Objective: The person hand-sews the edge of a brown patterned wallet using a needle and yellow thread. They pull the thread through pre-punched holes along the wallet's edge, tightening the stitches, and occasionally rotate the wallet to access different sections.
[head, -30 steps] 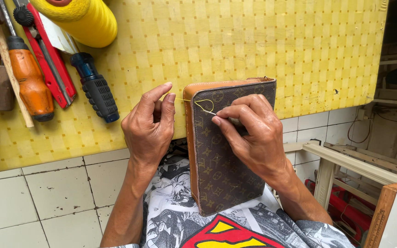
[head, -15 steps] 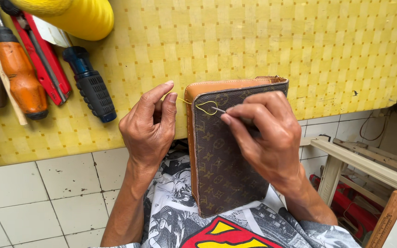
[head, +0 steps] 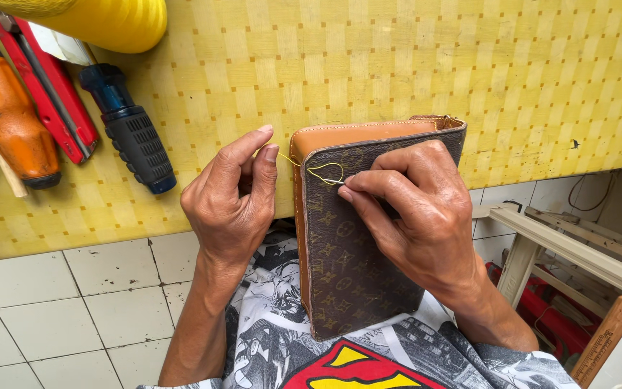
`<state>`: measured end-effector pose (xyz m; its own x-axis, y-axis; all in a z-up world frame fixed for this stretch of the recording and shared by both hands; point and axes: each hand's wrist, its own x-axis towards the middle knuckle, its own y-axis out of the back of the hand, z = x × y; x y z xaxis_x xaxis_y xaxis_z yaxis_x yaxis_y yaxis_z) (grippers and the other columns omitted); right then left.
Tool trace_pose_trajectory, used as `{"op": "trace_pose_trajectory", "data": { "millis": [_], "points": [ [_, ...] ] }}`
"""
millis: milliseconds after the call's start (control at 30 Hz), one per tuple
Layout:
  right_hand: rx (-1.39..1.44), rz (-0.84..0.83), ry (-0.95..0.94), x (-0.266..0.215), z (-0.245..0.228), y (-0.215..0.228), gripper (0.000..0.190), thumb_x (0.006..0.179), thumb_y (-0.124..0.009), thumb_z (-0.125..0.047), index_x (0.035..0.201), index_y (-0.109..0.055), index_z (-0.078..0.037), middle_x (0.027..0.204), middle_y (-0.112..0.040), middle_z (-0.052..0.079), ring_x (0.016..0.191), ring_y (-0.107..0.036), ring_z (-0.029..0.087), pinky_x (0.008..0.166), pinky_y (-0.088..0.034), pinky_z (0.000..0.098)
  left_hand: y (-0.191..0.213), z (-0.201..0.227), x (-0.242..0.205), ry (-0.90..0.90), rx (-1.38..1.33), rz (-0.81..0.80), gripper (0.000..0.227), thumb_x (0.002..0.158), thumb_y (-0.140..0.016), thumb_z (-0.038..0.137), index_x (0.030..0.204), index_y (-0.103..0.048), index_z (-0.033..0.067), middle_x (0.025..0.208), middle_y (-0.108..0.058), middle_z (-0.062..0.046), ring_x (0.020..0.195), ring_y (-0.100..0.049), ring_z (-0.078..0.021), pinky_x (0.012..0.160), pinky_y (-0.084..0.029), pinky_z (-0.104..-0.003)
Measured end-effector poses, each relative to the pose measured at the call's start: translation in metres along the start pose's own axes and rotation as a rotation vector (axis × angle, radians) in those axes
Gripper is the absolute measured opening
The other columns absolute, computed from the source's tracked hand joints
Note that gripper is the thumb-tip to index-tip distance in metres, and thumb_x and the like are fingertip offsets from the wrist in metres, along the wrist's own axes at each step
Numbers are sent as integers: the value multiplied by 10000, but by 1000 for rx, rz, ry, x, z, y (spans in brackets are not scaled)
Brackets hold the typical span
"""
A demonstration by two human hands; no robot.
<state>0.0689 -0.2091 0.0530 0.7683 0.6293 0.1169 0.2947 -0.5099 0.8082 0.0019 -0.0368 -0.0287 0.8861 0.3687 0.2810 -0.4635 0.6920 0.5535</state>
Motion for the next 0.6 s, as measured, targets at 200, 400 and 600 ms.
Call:
{"op": "trace_pose_trajectory", "data": {
  "millis": [200,400,600],
  "points": [
    [5,12,-16,-4,-3,-6,99,889,-762,-70,884,-668,-38,822,-591,93,757,-526,250,745,-426,364,0,-1,-1,10,-7,-7,116,962,-692,47,1074,-686,19,811,-693,-63,608,-589,-149,605,-506,-281],
    [39,85,-59,-4,-11,-16,117,873,-756,-18,834,-647,-18,767,-593,104,678,-542,239,661,-442,351,0,-2,-1,-18,24,-8,114,968,-689,70,1071,-689,22,866,-717,-67,632,-611,-156,609,-507,-285],
    [28,139,-71,-7,-9,-22,120,864,-769,-5,839,-652,-9,785,-617,114,694,-554,239,678,-453,340,1,-3,-2,-16,17,-12,117,970,-688,64,1081,-687,28,863,-714,-62,630,-602,-154,611,-503,-284]
  ]
}}
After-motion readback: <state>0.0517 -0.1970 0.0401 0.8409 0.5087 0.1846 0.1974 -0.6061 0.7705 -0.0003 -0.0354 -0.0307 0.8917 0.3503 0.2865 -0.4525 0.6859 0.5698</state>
